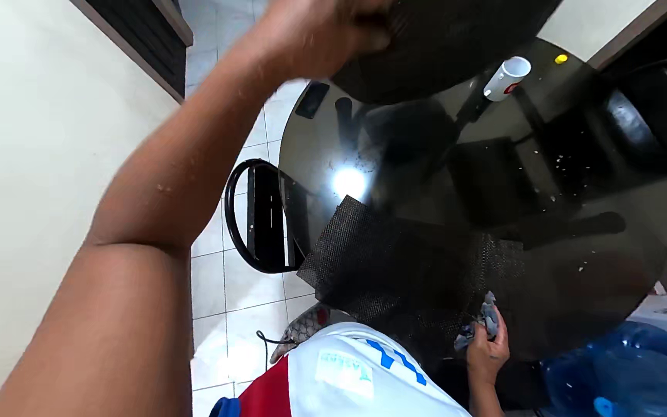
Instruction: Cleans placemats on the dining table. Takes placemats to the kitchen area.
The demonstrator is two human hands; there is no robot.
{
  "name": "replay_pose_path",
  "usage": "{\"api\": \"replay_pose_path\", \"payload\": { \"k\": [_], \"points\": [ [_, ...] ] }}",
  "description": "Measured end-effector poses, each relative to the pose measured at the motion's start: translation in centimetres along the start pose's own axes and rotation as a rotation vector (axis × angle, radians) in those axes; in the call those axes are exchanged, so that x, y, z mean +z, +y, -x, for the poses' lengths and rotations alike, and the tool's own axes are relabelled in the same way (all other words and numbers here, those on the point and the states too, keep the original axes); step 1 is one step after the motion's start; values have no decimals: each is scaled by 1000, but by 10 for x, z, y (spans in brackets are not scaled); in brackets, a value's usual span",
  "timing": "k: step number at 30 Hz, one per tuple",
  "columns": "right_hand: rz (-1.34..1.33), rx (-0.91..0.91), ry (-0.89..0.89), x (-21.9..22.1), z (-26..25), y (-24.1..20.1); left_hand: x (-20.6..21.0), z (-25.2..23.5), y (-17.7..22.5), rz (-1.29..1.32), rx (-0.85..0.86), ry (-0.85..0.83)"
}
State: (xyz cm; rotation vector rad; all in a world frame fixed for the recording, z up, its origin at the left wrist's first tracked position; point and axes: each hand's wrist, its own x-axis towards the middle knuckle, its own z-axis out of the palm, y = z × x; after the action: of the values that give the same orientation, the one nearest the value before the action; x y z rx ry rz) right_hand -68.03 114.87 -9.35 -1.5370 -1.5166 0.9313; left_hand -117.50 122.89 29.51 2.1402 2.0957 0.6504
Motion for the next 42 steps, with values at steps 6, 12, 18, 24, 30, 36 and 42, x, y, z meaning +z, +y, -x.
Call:
{"api": "replay_pose_path", "payload": {
  "k": [6,12,18,24,30,36,42],
  "points": [
    [30,15,56,20,9,-11,130,67,-211,-52,116,-89],
    [2,99,53,52,4,-33,236,155,-274,-83,-472,-51],
    [322,-248,-159,97,-17,-37,296,239,-92,185,-790,-321],
    [551,-530,-944,214,-17,-94,376,307,-8,-49,-291,-532],
    [539,-629,-967,248,-34,-73,389,309,-2,-104,-291,-599],
    [732,-299,-533,89,-127,23,390,306,2,-114,-348,-594],
    [630,-212,-237,43,-174,29,385,282,18,-78,-461,-730]
  ]
}}
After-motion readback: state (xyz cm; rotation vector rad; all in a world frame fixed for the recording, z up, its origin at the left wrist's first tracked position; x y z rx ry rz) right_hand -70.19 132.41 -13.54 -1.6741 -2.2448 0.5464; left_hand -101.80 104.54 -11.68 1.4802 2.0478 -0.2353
